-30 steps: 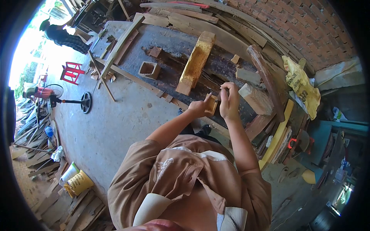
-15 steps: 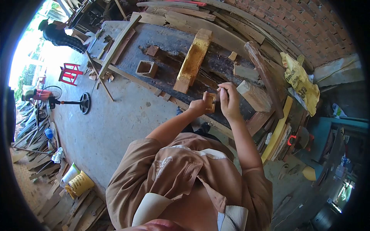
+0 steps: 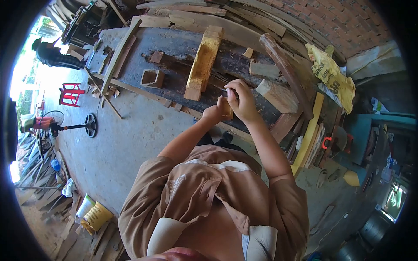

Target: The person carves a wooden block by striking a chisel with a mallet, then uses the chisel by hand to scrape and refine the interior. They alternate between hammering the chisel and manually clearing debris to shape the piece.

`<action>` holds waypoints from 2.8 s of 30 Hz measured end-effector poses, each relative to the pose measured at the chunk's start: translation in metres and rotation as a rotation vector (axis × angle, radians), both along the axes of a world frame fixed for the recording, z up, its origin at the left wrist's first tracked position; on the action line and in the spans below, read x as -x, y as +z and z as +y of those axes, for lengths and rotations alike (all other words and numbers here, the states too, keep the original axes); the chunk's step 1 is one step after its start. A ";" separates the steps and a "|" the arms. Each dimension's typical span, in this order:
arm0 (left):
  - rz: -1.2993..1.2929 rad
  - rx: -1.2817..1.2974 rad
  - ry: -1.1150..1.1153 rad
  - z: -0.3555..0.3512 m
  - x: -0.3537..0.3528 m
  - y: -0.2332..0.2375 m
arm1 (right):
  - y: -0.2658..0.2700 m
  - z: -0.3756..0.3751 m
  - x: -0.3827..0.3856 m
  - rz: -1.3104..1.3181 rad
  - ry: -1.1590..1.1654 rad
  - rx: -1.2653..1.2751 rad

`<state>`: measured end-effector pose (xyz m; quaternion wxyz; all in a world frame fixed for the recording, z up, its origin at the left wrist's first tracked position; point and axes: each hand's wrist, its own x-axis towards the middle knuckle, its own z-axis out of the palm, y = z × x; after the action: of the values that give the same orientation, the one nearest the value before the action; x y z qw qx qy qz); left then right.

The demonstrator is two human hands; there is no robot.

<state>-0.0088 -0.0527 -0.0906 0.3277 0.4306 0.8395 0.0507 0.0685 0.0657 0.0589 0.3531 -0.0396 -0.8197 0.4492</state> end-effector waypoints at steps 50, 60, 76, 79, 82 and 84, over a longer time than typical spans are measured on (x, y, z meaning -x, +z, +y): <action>-0.658 -0.982 0.176 0.056 0.012 0.112 | 0.006 0.133 -0.089 -1.193 -0.788 -0.247; -0.607 -0.933 0.081 0.069 0.008 0.111 | 0.013 0.138 -0.090 -1.201 -0.652 -0.295; -0.620 -0.816 -0.087 0.080 0.006 0.098 | 0.053 0.011 -0.158 -0.855 -0.395 0.010; -0.664 -0.920 -0.011 0.083 0.003 0.090 | 0.054 0.008 -0.165 -0.853 -0.428 -0.052; -0.649 -0.982 0.049 0.083 0.000 0.101 | 0.055 0.003 -0.159 -0.535 -0.463 -0.061; -0.591 -0.889 0.056 0.084 0.001 0.095 | 0.061 -0.004 -0.152 -0.359 -0.469 0.099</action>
<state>-0.0096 0.0314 0.0049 0.3346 0.4725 0.6203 0.5291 0.2209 0.0615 0.1196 0.2943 -0.3238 -0.8147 0.3805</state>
